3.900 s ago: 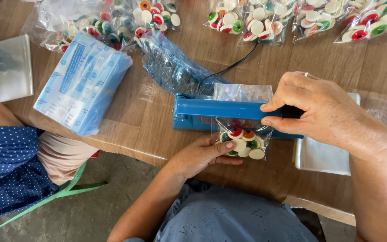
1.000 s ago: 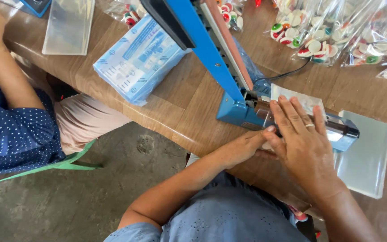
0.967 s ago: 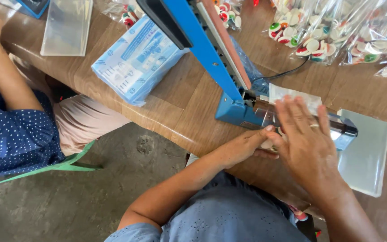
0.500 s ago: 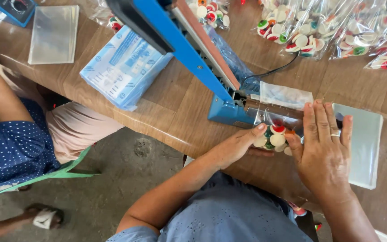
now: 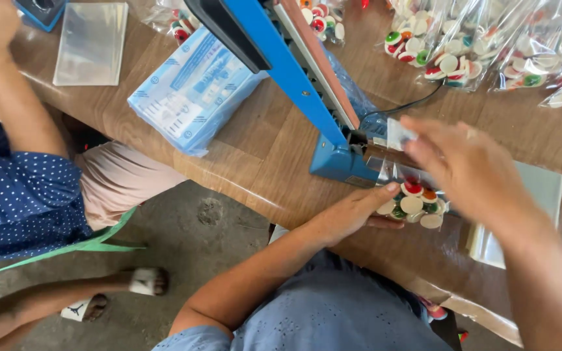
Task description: Packaging small decorative items into plastic bags and sealing them using a manual heat sealer.
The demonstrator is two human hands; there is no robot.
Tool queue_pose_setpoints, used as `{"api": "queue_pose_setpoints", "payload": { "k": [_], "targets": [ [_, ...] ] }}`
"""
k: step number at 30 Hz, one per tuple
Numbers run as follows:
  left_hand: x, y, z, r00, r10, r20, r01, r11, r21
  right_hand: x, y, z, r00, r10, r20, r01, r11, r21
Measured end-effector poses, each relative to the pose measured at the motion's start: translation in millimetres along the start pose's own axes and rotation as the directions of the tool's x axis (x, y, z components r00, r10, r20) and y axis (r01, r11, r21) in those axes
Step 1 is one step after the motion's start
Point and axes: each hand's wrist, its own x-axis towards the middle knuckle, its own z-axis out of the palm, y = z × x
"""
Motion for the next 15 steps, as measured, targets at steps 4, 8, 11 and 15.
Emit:
{"api": "queue_pose_setpoints", "payload": {
  "k": [4, 8, 11, 15],
  "targets": [
    [3, -11, 1, 0.998, -0.036, -0.051, 0.034, 0.999, -0.038, 66, 8, -20, 0.8, 0.213, 0.561, -0.325, 0.94, 0.107],
    [9, -25, -2, 0.998, 0.006, -0.063, -0.009, 0.999, -0.037, 94, 7, -27, 0.74, 0.231, 0.632, -0.537, 0.769, 0.348],
    [9, -30, -2, 0.996, 0.013, -0.086, -0.013, 1.0, 0.001, 99, 15, -29, 0.755, 0.173, 0.633, -0.44, 0.849, 0.293],
    [8, -37, -1, 0.993, 0.08, -0.086, -0.081, 0.997, -0.009, 98, 37, -27, 0.837, 0.133, 0.531, -0.338, 0.889, 0.308]
  ]
}}
